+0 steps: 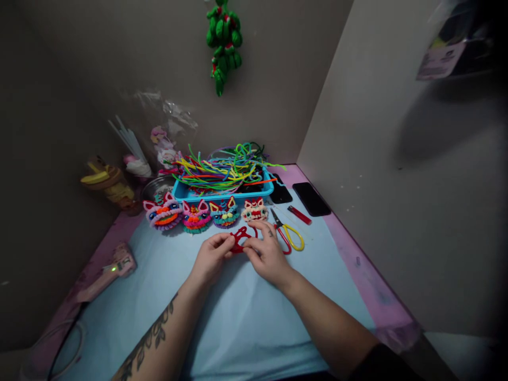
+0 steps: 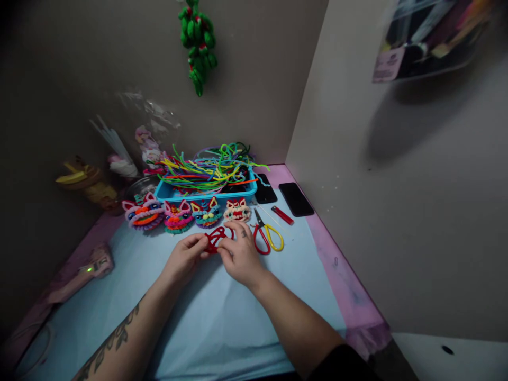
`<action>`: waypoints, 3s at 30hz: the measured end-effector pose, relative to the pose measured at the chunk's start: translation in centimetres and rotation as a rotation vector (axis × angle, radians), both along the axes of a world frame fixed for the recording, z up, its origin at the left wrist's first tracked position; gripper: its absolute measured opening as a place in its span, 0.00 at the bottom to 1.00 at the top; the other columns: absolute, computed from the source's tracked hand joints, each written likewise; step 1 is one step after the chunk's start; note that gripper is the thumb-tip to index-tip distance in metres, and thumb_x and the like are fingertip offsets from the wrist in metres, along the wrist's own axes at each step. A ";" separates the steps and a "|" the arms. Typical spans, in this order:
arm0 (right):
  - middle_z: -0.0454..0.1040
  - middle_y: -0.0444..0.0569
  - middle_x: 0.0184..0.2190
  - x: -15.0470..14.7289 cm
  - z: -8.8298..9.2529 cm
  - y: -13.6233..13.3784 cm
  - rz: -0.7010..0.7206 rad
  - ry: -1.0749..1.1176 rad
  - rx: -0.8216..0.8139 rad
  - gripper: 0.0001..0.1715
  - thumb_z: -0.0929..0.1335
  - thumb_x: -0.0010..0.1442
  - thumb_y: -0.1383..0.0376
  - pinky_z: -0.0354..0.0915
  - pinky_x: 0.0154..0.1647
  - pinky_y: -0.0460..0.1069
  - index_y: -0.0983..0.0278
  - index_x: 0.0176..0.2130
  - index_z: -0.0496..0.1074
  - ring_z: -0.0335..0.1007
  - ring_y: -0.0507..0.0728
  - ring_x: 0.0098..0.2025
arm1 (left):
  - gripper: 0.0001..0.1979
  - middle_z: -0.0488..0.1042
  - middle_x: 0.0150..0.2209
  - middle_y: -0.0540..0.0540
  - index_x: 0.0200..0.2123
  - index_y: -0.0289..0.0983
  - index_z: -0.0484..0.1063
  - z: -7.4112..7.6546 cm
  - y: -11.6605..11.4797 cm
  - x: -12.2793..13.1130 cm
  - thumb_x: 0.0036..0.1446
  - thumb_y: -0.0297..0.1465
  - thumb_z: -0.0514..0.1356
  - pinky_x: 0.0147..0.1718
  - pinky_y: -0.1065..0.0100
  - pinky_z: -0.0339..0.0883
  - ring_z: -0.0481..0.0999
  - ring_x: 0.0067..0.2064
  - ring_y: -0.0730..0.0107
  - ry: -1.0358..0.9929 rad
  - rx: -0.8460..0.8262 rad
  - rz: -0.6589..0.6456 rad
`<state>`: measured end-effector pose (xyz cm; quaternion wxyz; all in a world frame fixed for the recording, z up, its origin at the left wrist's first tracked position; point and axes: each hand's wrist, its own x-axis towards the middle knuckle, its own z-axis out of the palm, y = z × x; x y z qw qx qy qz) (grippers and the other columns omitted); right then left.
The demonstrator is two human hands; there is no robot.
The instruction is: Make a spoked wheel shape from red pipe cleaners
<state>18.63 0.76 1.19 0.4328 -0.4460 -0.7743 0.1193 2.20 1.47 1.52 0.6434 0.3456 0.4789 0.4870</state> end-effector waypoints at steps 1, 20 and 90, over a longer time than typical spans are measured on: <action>0.63 0.52 0.50 0.0 0.0 0.0 0.003 -0.004 -0.001 0.08 0.66 0.54 0.71 0.56 0.57 0.62 0.60 0.30 0.73 0.54 0.63 0.56 | 0.12 0.75 0.25 0.47 0.26 0.32 0.75 0.0 0.0 0.0 0.42 0.35 0.69 0.25 0.74 0.61 0.71 0.26 0.73 0.014 0.004 -0.001; 0.73 0.46 0.36 -0.6 -1.8 1.0 0.350 0.930 -0.764 0.19 0.70 0.54 0.60 0.63 0.38 0.48 0.60 0.46 0.66 0.69 0.52 0.36 | 0.04 0.72 0.22 0.47 0.32 0.33 0.69 0.3 1.7 -2.0 0.53 0.23 0.56 0.11 0.80 0.55 0.68 0.18 0.77 -0.621 -0.439 0.035; 0.67 0.49 0.48 0.2 -0.4 -0.3 0.045 0.039 0.157 0.18 0.64 0.56 0.74 0.61 0.56 0.63 0.54 0.42 0.74 0.58 0.62 0.55 | 0.10 0.73 0.27 0.48 0.28 0.36 0.72 0.8 -0.9 0.0 0.56 0.35 0.57 0.32 0.71 0.61 0.70 0.30 0.69 0.592 0.438 -0.282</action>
